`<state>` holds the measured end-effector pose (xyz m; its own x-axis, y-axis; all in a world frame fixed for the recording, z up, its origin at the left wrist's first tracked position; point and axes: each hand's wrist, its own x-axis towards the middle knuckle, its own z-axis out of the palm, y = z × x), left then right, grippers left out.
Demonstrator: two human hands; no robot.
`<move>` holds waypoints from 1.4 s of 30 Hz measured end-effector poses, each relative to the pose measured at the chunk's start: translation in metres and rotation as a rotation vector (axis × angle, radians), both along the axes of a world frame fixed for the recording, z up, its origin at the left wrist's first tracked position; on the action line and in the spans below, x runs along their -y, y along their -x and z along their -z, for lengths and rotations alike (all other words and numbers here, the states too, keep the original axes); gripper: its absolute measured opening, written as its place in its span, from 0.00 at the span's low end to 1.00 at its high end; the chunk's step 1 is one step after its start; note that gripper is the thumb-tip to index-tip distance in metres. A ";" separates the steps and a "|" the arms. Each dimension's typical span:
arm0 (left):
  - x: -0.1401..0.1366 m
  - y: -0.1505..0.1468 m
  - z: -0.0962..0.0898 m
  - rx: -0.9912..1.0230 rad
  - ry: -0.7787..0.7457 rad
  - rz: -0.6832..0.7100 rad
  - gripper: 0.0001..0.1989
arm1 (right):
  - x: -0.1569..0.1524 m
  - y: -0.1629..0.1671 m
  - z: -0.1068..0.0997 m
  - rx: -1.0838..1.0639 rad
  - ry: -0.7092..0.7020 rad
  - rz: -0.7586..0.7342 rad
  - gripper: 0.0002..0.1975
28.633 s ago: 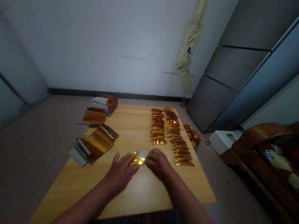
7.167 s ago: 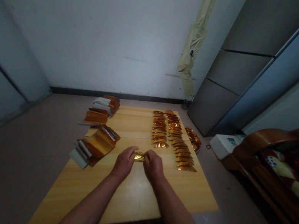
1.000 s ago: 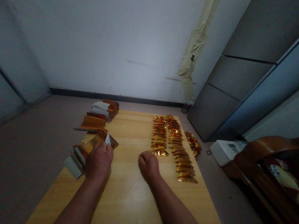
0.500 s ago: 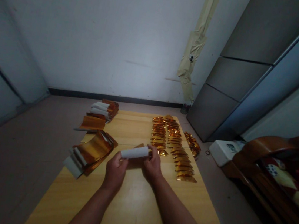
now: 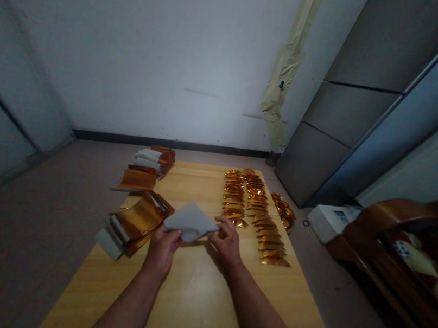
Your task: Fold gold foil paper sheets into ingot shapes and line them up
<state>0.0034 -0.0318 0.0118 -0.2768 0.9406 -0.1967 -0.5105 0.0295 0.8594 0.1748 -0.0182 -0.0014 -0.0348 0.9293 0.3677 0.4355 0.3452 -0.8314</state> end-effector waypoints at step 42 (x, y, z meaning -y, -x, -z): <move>-0.007 0.004 0.010 -1.316 -0.486 0.610 0.14 | 0.054 -0.029 -0.021 0.101 0.245 -0.237 0.16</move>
